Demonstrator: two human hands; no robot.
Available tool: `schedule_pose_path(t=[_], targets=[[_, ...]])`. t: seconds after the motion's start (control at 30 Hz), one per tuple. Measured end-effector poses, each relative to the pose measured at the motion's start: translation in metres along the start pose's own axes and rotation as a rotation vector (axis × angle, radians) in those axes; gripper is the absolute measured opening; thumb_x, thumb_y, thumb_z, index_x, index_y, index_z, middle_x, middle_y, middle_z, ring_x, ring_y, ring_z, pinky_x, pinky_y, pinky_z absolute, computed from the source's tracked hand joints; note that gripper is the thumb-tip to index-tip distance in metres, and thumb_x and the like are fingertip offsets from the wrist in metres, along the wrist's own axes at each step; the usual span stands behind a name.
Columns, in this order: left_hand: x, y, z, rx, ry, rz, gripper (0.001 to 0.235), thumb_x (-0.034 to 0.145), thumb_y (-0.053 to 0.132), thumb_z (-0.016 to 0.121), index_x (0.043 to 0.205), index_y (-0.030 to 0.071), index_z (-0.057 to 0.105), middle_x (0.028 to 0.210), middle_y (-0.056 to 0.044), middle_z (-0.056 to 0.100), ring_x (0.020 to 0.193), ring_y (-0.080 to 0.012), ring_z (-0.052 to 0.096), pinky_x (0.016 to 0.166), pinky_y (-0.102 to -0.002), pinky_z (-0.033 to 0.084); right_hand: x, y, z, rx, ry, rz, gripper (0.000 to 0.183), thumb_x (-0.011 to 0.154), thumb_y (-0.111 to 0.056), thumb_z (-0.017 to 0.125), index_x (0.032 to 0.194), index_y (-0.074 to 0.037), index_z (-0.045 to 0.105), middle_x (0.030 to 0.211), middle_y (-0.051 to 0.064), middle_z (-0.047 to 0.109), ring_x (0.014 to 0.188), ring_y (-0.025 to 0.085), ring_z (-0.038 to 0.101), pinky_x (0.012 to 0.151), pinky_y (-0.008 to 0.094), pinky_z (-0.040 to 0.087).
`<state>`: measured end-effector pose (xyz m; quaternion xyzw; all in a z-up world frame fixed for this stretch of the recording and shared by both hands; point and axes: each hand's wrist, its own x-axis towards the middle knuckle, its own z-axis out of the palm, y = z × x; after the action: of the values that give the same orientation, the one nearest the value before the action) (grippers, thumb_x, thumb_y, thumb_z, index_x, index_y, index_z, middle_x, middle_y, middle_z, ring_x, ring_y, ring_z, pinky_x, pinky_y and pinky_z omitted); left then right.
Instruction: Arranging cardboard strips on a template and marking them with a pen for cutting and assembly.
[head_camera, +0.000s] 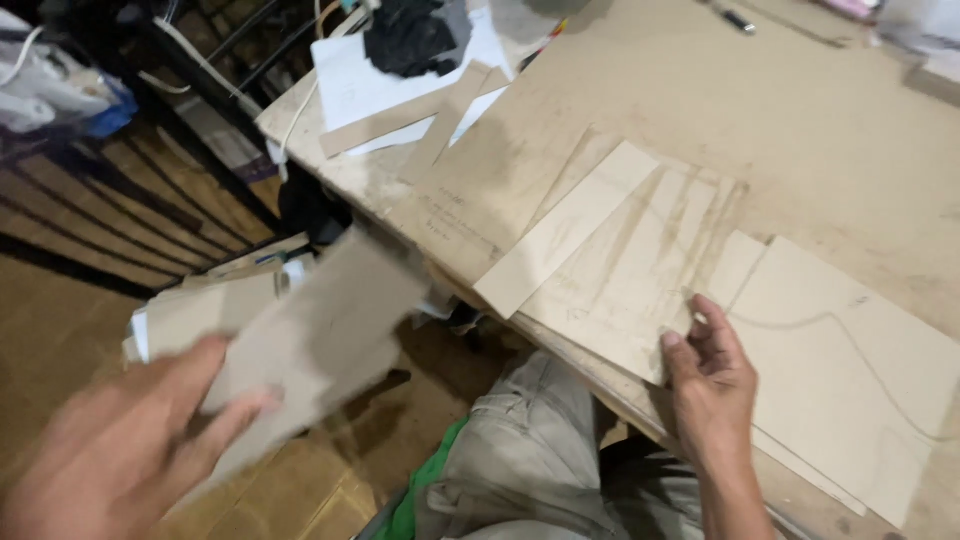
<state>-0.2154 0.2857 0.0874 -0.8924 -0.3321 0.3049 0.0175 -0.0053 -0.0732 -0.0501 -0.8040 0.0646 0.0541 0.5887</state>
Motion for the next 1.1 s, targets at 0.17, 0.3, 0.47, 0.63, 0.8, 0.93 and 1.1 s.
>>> schedule_pose_path(t=[0.17, 0.3, 0.47, 0.63, 0.8, 0.93, 1.1], targets=[[0.056, 0.063, -0.037, -0.25, 0.878, 0.695, 0.024, 0.103, 0.026, 0.055, 0.122, 0.011, 0.056, 0.097, -0.007, 0.067, 0.085, -0.0258, 0.066, 0.066, -0.043, 0.051, 0.007, 0.018, 0.0, 0.073, 0.014, -0.07, 0.054, 0.095, -0.008, 0.064, 0.148, -0.01, 0.057, 0.111, 0.005, 0.059, 0.097, 0.014, 0.054, 0.081, 0.026, 0.047], [0.156, 0.127, -0.065, -0.391, 0.916, 0.911, 0.052, 0.106, 0.03, 0.051, 0.151, 0.008, 0.041, 0.107, -0.019, 0.066, 0.089, -0.0411, 0.064, 0.07, -0.056, 0.047, -0.003, -0.005, -0.001, 0.033, -0.029, 0.021, 0.062, 0.093, -0.013, 0.063, 0.153, -0.015, 0.049, 0.134, 0.013, 0.065, 0.092, 0.017, 0.06, 0.083, 0.031, 0.056], [0.184, 0.176, -0.082, -0.17, 0.506, 0.607, 0.081, 0.097, 0.028, 0.052, 0.166, 0.019, 0.011, 0.119, -0.025, 0.057, 0.095, -0.0554, 0.062, 0.073, -0.065, 0.049, 0.0, 0.005, -0.003, 0.08, -0.011, 0.001, 0.062, 0.092, -0.014, 0.065, 0.153, -0.012, 0.05, 0.127, 0.009, 0.067, 0.126, 0.017, 0.057, 0.105, 0.03, 0.047], [0.144, 0.158, -0.074, -0.274, 0.461, 0.527, 0.07, 0.103, 0.035, 0.034, 0.167, 0.016, 0.014, 0.12, -0.025, 0.056, 0.096, -0.055, 0.06, 0.078, -0.066, 0.046, 0.0, -0.001, -0.006, 0.042, -0.049, 0.088, 0.065, 0.092, -0.019, 0.063, 0.155, -0.018, 0.048, 0.134, 0.01, 0.066, 0.138, 0.019, 0.055, 0.111, 0.036, 0.046], [0.191, 0.156, -0.058, -0.398, 0.721, 0.695, 0.06, 0.099, 0.026, 0.056, 0.156, 0.012, 0.045, 0.107, -0.019, 0.072, 0.093, -0.0469, 0.066, 0.066, -0.059, 0.048, 0.001, -0.001, -0.005, 0.051, -0.047, 0.061, 0.06, 0.091, -0.02, 0.065, 0.15, -0.016, 0.054, 0.145, 0.009, 0.064, 0.139, 0.017, 0.053, 0.109, 0.032, 0.043], [0.253, 0.188, -0.101, -0.685, 0.686, 0.954, 0.058, 0.094, 0.033, 0.066, 0.144, 0.006, 0.059, 0.145, -0.013, 0.061, 0.132, -0.0291, 0.057, 0.106, -0.042, 0.042, 0.009, 0.022, -0.001, 0.093, -0.002, -0.019, 0.055, 0.091, -0.017, 0.067, 0.146, -0.01, 0.06, 0.127, 0.004, 0.069, 0.097, 0.01, 0.057, 0.089, 0.023, 0.046], [0.349, 0.268, -0.149, -0.742, 0.502, 0.915, 0.056, 0.084, 0.034, 0.064, 0.137, 0.015, 0.068, 0.132, -0.003, 0.07, 0.117, -0.0184, 0.065, 0.094, -0.035, 0.045, 0.012, 0.04, 0.004, 0.18, 0.007, -0.06, 0.053, 0.093, -0.011, 0.067, 0.146, -0.008, 0.06, 0.091, 0.0, 0.063, 0.061, 0.006, 0.043, 0.058, 0.02, 0.04]])
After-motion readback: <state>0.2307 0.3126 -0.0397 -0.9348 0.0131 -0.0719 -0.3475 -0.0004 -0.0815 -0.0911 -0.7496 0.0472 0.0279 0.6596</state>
